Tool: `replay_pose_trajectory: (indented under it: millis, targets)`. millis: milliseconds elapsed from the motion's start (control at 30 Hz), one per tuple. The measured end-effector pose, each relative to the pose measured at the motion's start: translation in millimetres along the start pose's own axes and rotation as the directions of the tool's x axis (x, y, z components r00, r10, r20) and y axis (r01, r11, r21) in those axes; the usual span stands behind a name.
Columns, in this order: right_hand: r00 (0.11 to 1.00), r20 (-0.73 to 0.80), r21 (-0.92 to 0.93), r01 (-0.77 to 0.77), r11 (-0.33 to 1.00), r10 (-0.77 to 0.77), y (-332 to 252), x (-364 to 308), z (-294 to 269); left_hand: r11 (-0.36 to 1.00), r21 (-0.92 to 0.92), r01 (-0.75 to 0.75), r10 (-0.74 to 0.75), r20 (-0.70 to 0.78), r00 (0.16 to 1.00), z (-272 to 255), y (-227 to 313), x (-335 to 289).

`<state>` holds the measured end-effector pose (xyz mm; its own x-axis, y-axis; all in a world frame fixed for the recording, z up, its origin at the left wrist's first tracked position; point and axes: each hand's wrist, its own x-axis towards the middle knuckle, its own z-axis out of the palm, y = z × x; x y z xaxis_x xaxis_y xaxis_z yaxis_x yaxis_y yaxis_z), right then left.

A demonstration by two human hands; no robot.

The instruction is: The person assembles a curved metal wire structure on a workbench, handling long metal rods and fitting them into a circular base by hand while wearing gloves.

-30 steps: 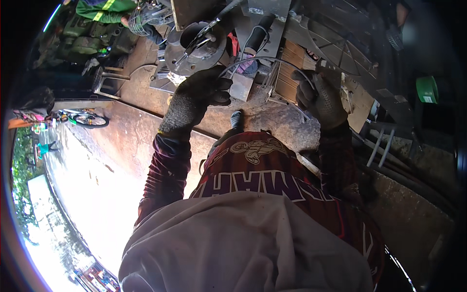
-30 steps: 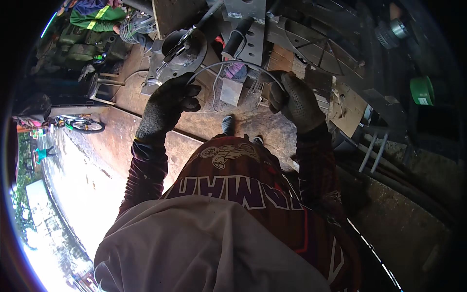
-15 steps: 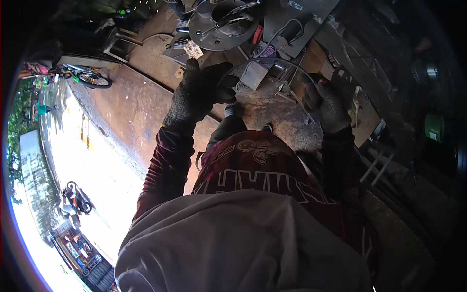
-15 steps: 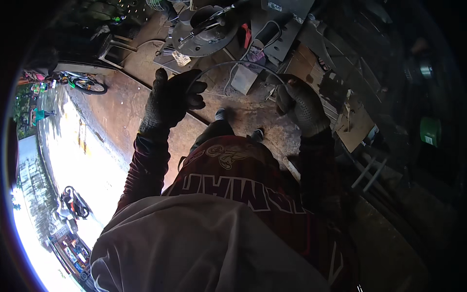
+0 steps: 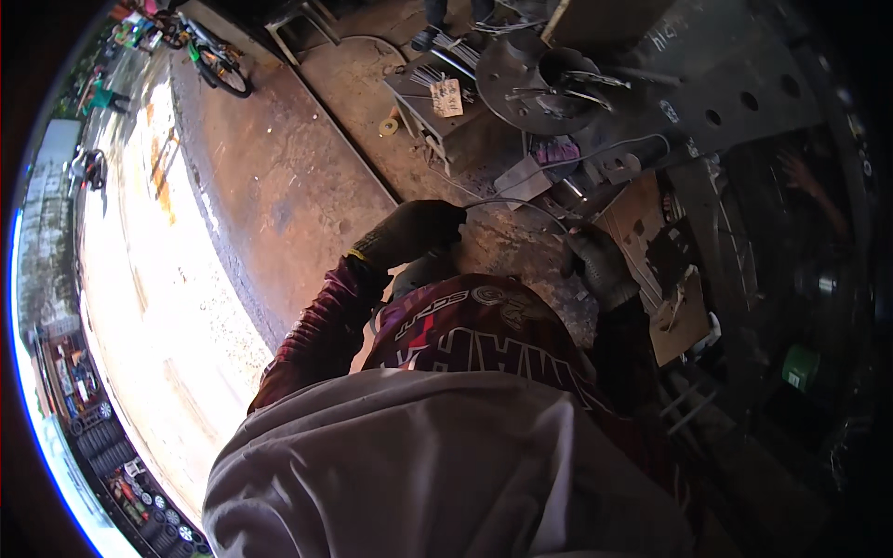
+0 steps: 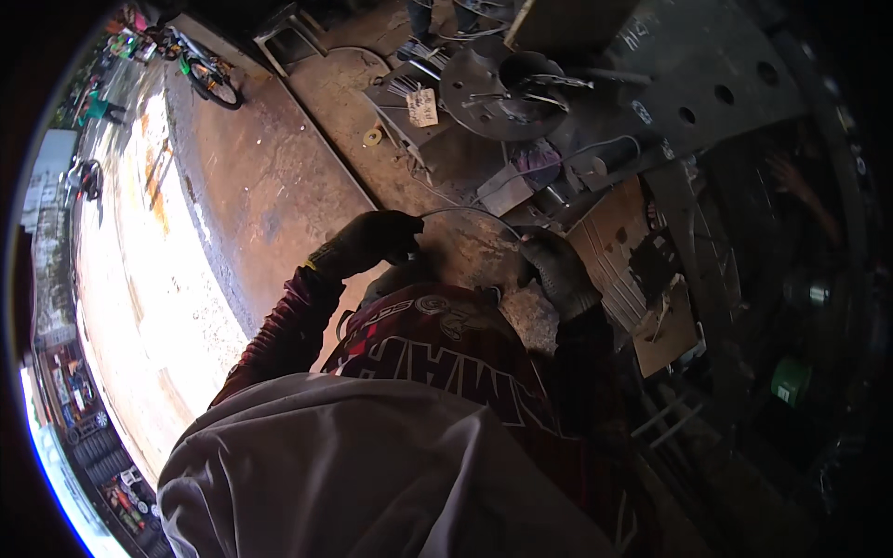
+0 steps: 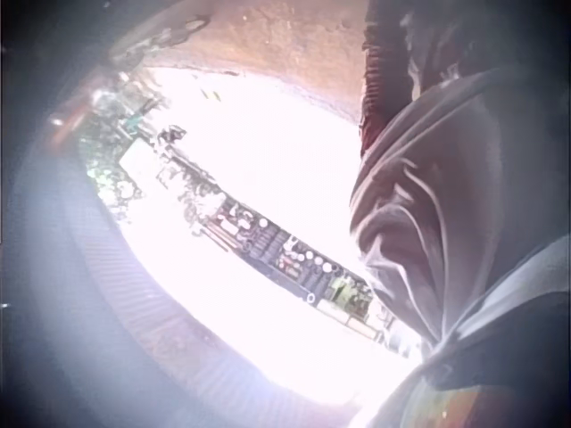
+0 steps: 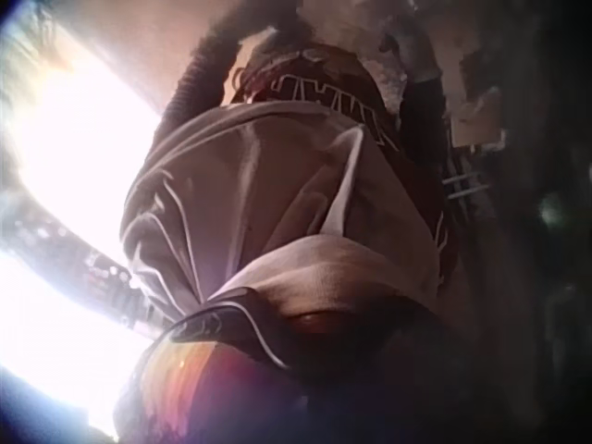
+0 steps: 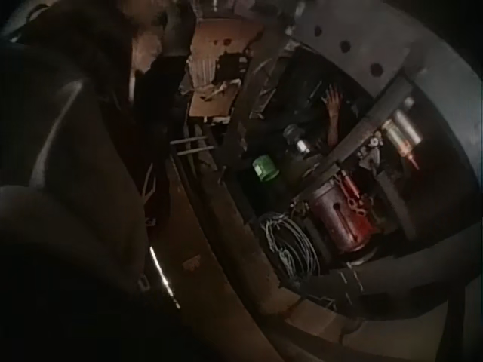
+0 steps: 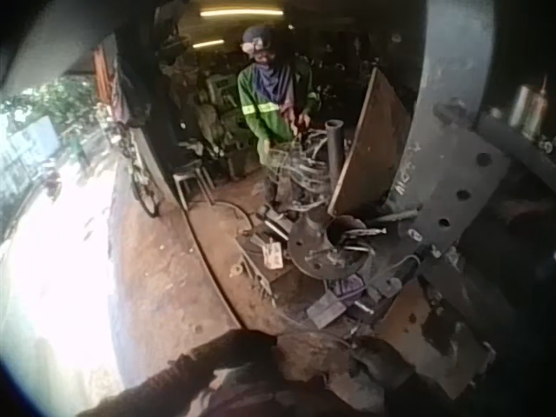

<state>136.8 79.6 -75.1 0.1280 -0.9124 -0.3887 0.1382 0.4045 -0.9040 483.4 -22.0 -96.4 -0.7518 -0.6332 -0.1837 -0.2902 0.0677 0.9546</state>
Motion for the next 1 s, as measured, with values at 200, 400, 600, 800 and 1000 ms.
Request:
replay_pose_trajectory:
  millis: [200, 400, 600, 800, 1000]
  targets:
    - [0.988, 0.078, -0.193, -0.118, 0.974, 0.135, 18, 52, 70, 0.973, 0.227, 0.031, -0.004, -0.118, 0.993, -36, -62, -60]
    - [0.986, 0.163, -0.378, 0.078, 0.922, -0.017, 27, 139, 144, 0.954, 0.267, 0.133, -0.077, -0.211, 0.975, -114, -111, -87]
    - [0.966, 0.159, -0.287, -0.151, 0.946, 0.203, 12, 270, 256, 0.993, 0.060, 0.101, -0.077, -0.310, 0.948, -240, -190, -125]
    - [0.962, 0.211, -0.648, 0.007, 0.761, 0.170, 13, 375, 334, 0.721, 0.614, 0.321, -0.201, -0.258, 0.945, -331, -192, -157]
    - [0.937, 0.265, -0.801, 0.082, 0.594, 0.228, -18, 472, 405, 0.848, 0.003, 0.531, -0.477, -0.434, 0.764, -381, -215, -165]
